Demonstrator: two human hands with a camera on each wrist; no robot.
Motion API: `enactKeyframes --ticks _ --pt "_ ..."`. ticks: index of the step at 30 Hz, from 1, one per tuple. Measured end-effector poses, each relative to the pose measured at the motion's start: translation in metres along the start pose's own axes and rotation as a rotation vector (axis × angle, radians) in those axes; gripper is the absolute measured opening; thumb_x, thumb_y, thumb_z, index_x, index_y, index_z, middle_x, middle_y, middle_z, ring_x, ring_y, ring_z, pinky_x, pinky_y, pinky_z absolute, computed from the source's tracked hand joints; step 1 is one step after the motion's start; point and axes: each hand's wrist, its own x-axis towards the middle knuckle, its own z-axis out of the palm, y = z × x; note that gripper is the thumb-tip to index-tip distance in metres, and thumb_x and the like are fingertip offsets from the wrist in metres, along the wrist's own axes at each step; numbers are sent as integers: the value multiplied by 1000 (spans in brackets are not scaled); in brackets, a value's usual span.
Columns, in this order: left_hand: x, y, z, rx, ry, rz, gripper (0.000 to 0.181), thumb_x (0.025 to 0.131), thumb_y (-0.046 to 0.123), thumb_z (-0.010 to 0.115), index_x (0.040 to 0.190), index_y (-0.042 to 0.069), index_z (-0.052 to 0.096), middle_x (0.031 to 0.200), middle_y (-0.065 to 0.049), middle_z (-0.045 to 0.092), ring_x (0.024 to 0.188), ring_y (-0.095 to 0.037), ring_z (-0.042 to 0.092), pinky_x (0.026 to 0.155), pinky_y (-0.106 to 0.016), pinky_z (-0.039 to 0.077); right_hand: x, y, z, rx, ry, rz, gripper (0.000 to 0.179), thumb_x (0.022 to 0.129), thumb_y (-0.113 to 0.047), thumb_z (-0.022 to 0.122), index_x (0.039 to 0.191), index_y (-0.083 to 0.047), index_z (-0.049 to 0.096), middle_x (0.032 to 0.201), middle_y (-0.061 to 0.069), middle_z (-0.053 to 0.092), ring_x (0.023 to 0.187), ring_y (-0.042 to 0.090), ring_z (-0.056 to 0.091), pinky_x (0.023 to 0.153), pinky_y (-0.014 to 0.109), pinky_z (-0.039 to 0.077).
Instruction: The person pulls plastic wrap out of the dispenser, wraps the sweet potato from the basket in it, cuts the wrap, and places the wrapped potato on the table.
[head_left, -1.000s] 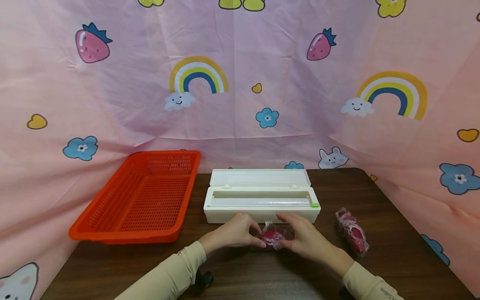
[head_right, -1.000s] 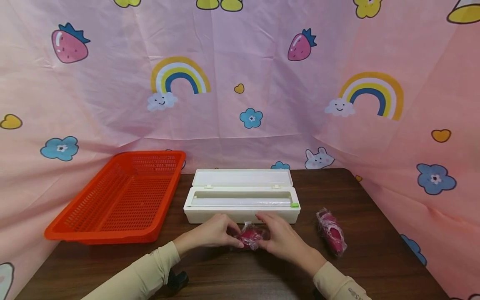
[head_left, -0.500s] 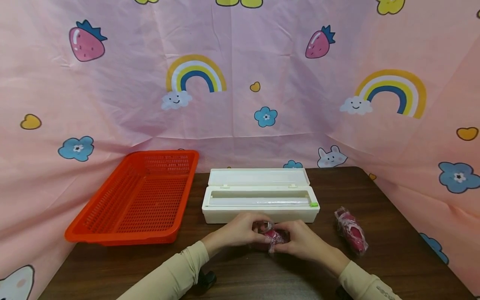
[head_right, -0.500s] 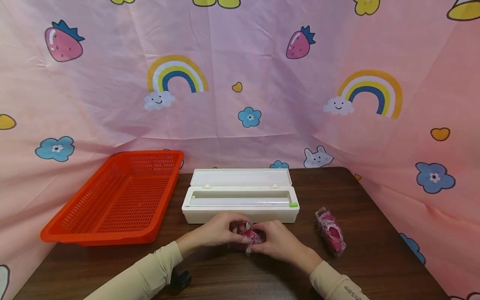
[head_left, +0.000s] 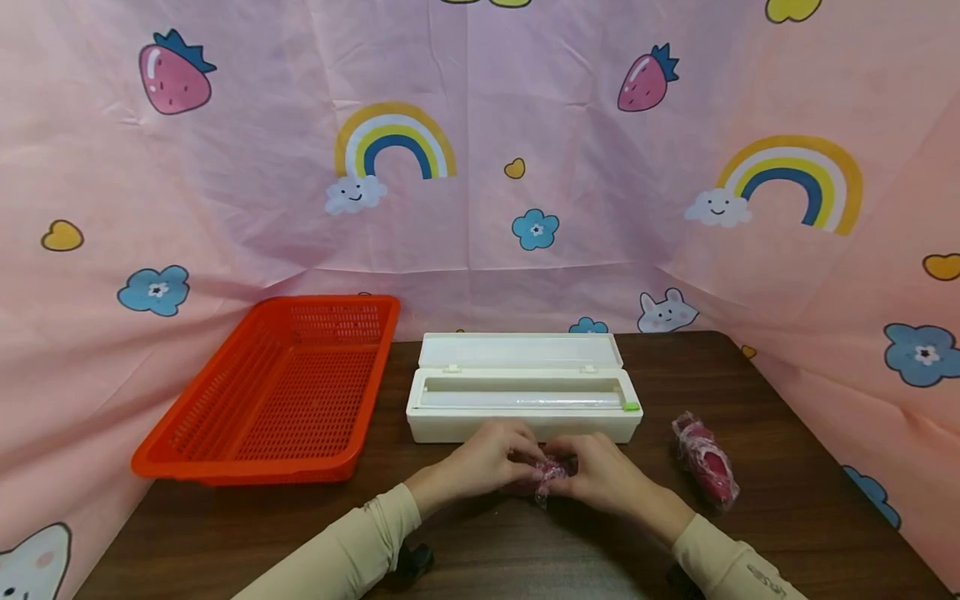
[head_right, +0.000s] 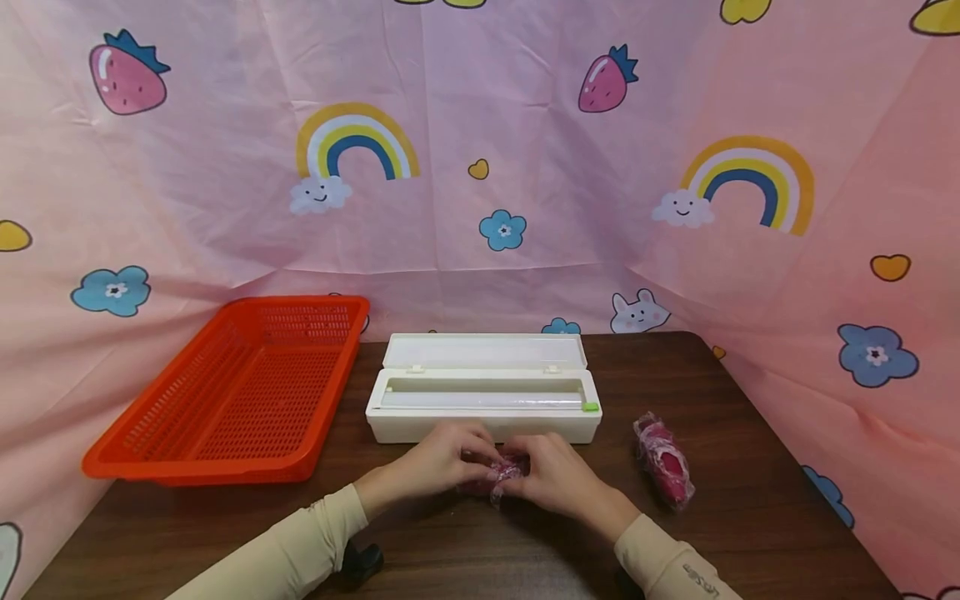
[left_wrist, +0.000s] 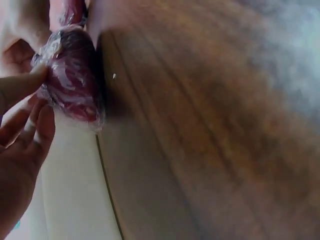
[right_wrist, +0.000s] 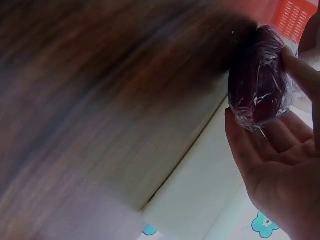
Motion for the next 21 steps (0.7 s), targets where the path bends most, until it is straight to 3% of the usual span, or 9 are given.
enactKeyframes --ticks 4,9,16,21 --pt "-4 4 3 161 47 117 9 88 14 79 96 12 83 96 3 73 91 -5 67 81 -13 52 1 -2 0 3 -14 -17 26 84 -31 84 105 -17 78 96 -10 77 83 -3 66 72 21 54" --pt "-9 10 6 322 83 237 12 90 11 77 101 9 81 100 2 70 93 -7 66 81 -13 52 -1 -4 0 6 -21 -5 28 88 -27 80 111 -11 80 102 -5 79 85 -5 66 73 20 55" --pt "-13 19 8 435 67 245 21 90 20 78 107 8 78 105 2 67 97 -8 61 83 -15 52 -1 -5 -1 -39 8 15 28 88 -25 79 111 -10 80 103 -3 79 81 -5 62 71 20 54" --pt "-15 19 9 443 55 217 18 92 19 76 109 11 79 106 4 68 99 -8 62 84 -17 52 0 -4 0 -35 10 16 25 86 -25 80 107 -11 81 99 -4 79 85 -2 67 73 21 55"
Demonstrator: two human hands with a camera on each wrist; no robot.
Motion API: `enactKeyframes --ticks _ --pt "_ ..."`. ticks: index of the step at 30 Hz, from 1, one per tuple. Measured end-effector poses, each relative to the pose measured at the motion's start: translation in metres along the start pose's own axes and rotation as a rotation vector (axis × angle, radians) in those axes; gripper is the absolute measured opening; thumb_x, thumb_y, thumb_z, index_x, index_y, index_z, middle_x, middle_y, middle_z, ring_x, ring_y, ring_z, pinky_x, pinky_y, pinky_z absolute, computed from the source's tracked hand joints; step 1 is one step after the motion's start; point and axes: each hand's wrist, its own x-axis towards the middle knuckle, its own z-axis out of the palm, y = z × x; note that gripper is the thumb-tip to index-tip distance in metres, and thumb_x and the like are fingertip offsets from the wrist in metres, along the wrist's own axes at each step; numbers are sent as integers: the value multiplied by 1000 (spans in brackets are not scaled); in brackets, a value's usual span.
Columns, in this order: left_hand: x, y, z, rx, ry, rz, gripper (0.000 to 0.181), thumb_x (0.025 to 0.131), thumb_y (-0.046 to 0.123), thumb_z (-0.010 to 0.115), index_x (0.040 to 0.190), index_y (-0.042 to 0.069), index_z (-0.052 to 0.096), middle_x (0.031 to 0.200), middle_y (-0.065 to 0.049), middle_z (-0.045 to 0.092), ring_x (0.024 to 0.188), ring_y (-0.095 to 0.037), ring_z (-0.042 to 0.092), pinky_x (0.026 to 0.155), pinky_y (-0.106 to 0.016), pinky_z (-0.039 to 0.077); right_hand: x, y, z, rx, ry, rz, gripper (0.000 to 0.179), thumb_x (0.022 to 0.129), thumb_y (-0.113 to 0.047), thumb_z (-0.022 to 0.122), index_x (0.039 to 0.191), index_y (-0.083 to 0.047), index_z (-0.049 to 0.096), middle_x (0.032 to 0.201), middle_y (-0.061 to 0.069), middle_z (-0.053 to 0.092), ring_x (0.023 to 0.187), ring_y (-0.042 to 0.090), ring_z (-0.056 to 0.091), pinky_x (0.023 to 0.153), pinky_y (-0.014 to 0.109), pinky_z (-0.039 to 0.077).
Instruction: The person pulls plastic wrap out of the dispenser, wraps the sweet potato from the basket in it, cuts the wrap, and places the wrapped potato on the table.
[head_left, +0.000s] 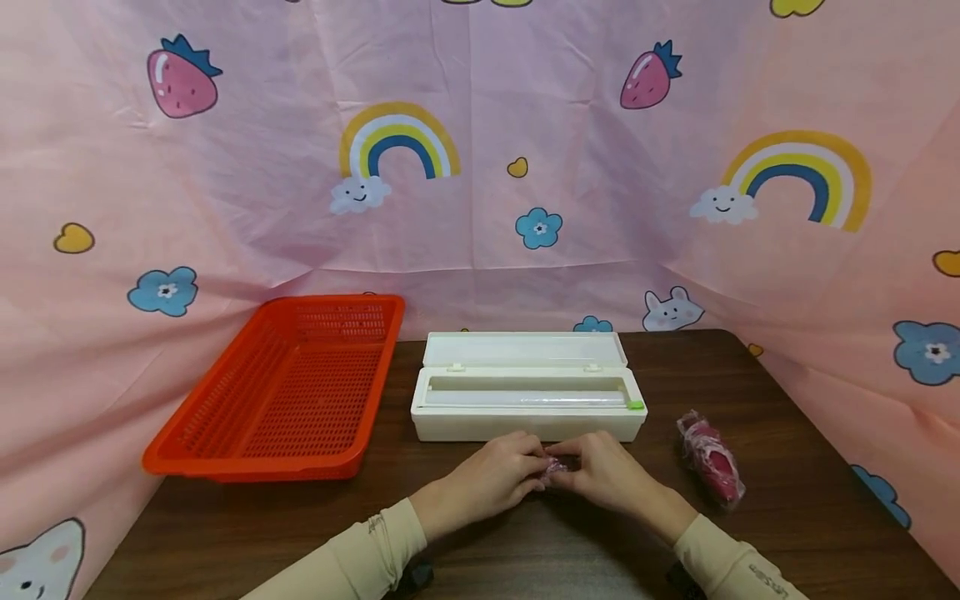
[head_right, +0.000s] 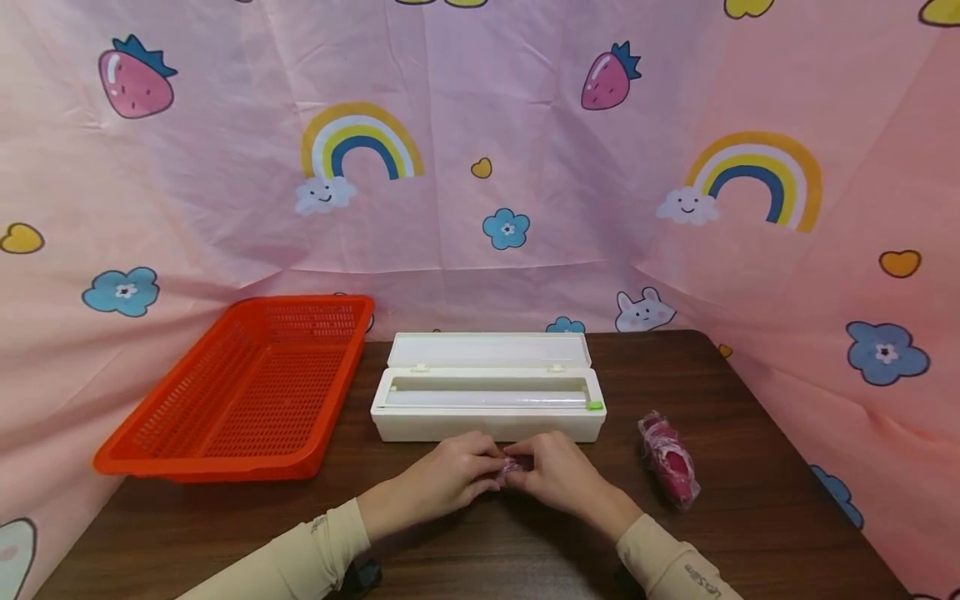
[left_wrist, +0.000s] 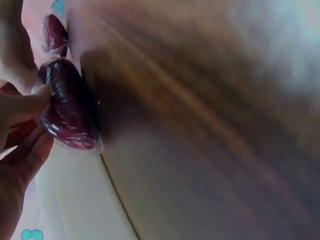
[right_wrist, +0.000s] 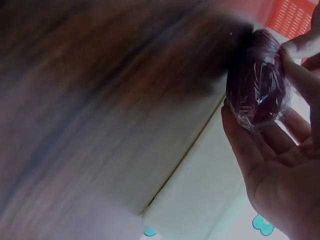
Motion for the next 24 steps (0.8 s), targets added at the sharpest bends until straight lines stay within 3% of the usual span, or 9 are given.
enactKeyframes --ticks 7,13,20,24 --pt "2 -1 1 61 18 24 13 89 13 79 102 13 80 100 4 70 93 -9 64 79 -19 54 4 0 0 24 -3 -33 20 84 -30 83 96 -14 81 89 -7 77 79 0 64 68 20 52" --pt "3 2 -1 185 7 17 12 89 7 75 97 13 80 98 4 72 90 -10 65 78 -22 55 5 -3 1 -76 31 -53 29 79 -29 84 104 -14 80 93 -6 69 81 5 58 69 21 46" --pt "2 9 0 377 -42 40 17 90 11 74 107 12 78 103 6 73 90 -9 63 77 -19 53 0 -5 1 -176 48 -54 35 73 -25 87 104 -12 78 96 -4 69 85 8 61 72 26 51" --pt "6 12 2 483 -56 54 13 94 14 71 105 13 77 101 5 72 89 -8 62 74 -17 54 -2 -7 0 -227 68 -63 37 72 -24 89 104 -11 77 97 -3 69 86 9 62 73 28 53"
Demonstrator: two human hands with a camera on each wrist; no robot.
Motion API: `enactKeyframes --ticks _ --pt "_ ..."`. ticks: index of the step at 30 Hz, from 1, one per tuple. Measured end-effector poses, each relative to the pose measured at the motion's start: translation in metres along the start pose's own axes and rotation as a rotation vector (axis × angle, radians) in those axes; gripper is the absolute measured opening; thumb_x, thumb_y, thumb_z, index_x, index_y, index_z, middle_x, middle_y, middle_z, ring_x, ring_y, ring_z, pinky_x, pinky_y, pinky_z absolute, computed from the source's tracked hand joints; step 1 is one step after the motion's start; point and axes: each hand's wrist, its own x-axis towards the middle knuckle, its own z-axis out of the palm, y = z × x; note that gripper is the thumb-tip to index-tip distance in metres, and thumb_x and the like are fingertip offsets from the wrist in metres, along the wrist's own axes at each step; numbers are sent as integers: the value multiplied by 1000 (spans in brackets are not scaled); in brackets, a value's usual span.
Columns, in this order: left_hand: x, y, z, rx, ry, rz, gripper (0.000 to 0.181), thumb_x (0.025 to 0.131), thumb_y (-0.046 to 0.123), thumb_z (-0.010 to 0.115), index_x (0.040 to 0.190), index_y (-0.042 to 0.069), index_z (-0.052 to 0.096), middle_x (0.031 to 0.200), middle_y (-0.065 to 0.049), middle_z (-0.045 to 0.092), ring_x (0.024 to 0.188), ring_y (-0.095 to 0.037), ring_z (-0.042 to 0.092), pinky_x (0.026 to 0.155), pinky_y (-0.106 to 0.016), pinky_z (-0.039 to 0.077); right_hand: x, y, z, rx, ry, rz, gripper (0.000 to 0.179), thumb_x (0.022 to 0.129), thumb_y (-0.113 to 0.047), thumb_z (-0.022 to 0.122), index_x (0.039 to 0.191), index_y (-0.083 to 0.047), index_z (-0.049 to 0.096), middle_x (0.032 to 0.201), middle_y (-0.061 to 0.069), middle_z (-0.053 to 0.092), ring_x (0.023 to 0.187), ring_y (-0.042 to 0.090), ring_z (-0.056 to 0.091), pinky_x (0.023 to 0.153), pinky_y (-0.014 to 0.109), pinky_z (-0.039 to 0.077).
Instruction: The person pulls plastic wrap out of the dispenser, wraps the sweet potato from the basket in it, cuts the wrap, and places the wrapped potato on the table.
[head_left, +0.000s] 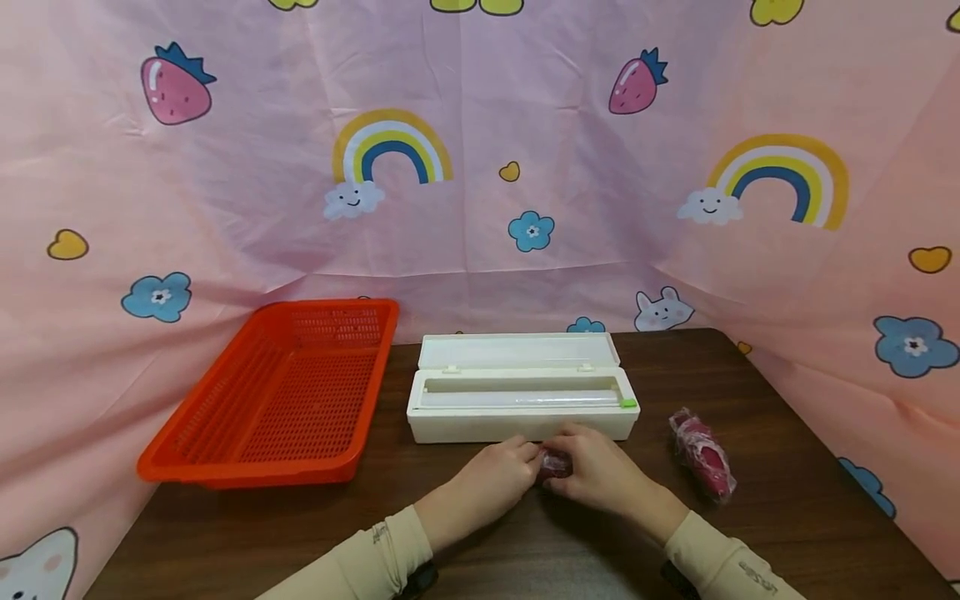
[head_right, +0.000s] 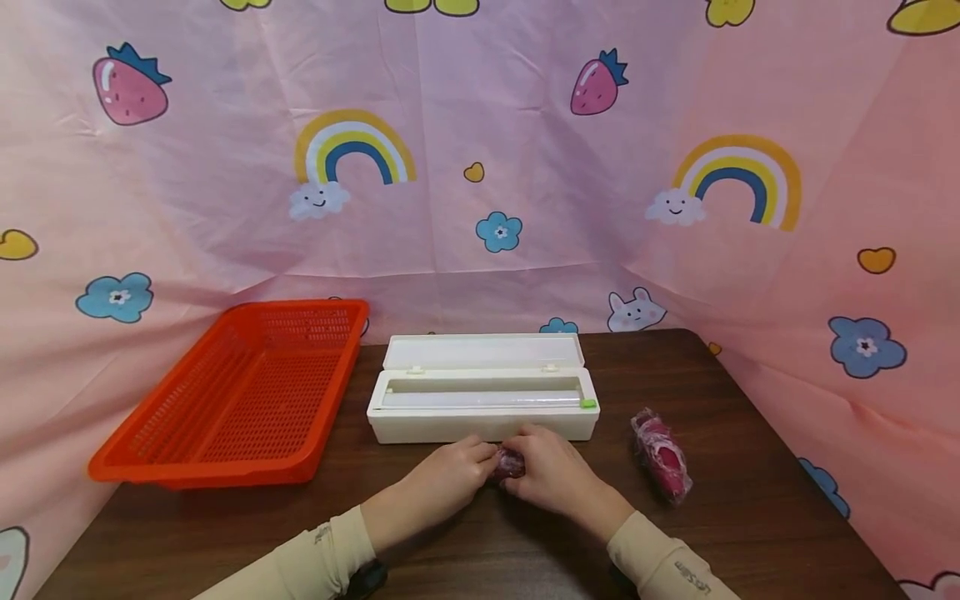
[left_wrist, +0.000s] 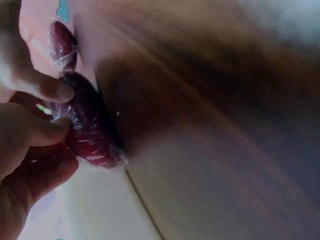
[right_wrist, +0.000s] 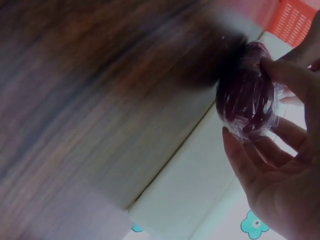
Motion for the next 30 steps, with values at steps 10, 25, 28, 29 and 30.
enactKeyframes --ticks 10,25,28,29,30 --pt "4 2 -5 -181 15 -143 21 94 18 69 112 9 72 101 0 70 91 -12 66 77 -25 57 -11 -3 -1 -61 53 89 33 71 -27 88 97 -14 73 93 -4 67 80 7 61 70 29 53" --pt "-12 3 -17 -276 136 -200 4 91 17 70 89 13 70 77 4 60 68 -10 59 57 -24 50 -73 9 -46 -275 120 460 42 70 -38 88 95 -7 74 85 4 65 65 13 55 53 35 45" --pt "-15 3 -19 -289 132 -201 4 91 16 70 88 13 71 77 4 61 66 -9 59 55 -22 49 -81 18 -55 -292 108 532 38 73 -39 86 88 -7 72 77 3 62 62 15 52 49 36 42" --pt "-16 3 -19 -292 128 -201 3 91 16 70 88 13 71 77 4 62 66 -9 59 55 -22 49 -82 20 -57 -288 108 549 36 74 -39 85 85 -8 71 75 3 61 61 15 52 48 36 41" --pt "-17 4 -19 -296 125 -203 3 91 16 70 89 13 71 78 4 63 67 -9 60 56 -22 49 -83 23 -58 -280 117 559 35 74 -38 85 82 -8 71 73 2 60 60 15 51 48 36 41"
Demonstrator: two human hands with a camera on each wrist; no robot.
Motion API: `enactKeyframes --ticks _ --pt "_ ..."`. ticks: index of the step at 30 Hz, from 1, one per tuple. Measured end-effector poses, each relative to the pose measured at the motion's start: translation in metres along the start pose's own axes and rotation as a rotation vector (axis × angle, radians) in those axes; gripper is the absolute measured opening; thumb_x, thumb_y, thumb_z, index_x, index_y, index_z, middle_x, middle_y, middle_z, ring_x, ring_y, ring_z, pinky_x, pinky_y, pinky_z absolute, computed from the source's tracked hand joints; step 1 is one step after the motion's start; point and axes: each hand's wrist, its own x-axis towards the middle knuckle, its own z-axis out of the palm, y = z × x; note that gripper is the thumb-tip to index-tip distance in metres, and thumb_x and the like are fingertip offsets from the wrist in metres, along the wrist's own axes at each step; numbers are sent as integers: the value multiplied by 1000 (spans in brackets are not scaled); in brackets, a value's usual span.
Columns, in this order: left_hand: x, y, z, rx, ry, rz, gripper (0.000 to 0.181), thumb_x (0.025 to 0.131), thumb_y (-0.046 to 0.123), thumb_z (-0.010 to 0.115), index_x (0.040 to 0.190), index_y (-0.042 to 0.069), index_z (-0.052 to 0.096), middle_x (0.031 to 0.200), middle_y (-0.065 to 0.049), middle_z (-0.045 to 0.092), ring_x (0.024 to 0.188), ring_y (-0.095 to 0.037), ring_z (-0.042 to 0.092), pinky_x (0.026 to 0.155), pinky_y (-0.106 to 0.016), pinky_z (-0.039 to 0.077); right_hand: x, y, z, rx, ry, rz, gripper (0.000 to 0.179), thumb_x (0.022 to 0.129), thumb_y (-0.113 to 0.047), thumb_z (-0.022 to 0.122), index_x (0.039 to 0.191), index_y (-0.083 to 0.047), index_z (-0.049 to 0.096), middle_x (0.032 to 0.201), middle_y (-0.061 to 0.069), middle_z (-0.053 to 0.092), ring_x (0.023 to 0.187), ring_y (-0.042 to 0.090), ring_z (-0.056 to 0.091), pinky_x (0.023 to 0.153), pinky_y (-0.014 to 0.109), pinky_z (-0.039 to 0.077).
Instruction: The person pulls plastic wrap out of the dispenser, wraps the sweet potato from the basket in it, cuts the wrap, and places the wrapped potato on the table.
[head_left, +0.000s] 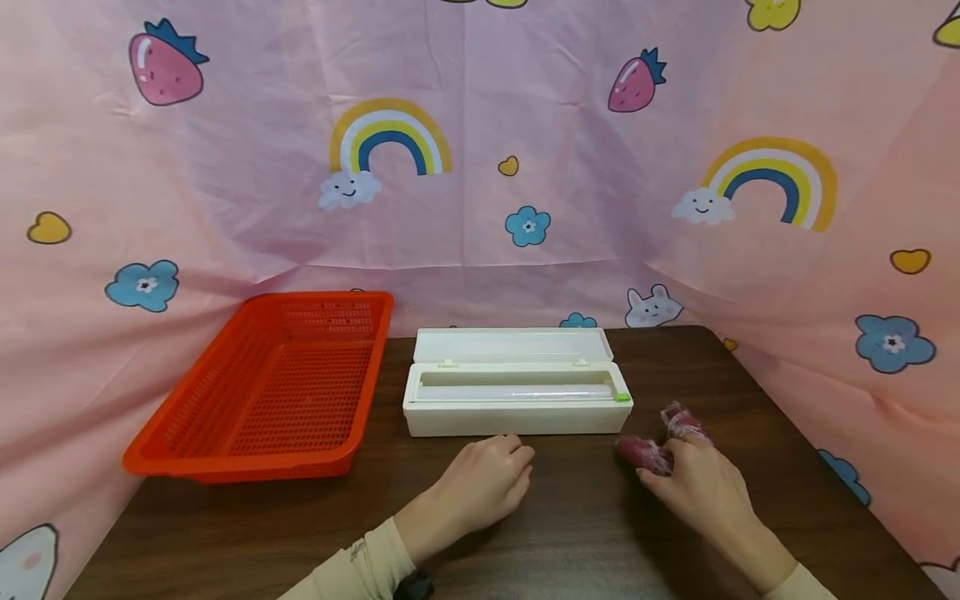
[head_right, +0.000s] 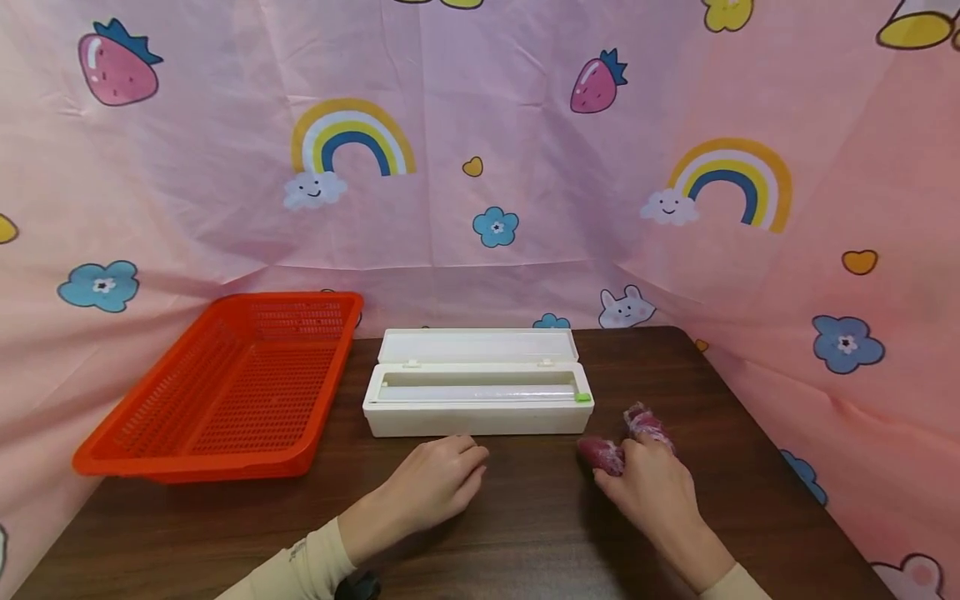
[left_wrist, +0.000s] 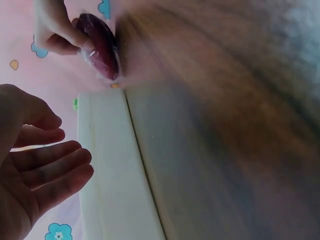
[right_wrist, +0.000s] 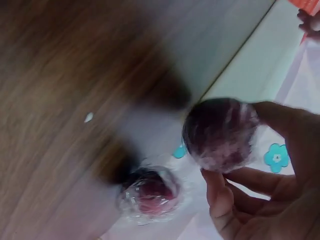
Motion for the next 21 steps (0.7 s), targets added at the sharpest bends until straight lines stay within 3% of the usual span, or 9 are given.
enactKeyframes --ticks 7,12,17,21 --pt "-6 4 3 -29 -29 -7 5 92 15 68 91 13 73 78 4 63 66 -8 58 54 -20 47 13 13 6 7 81 -4 39 75 -34 87 65 -9 59 63 5 56 54 21 51 48 43 41" --pt "-9 6 4 -39 -44 -8 5 91 16 69 89 13 72 77 5 62 65 -7 57 53 -20 45 15 18 10 -59 85 14 45 74 -39 87 66 -5 58 65 11 59 55 28 57 46 48 44" --pt "-10 6 3 -61 -11 -15 15 87 25 77 83 12 71 73 5 59 61 -4 50 53 -18 42 13 17 10 -119 109 33 56 72 -48 87 70 1 61 70 18 59 54 34 58 44 51 44" --pt "-11 8 -1 -40 53 -58 26 82 34 81 74 14 66 65 7 50 54 -3 40 48 -15 31 10 8 6 -112 204 8 60 71 -51 87 79 3 59 75 18 54 48 32 53 41 49 43"
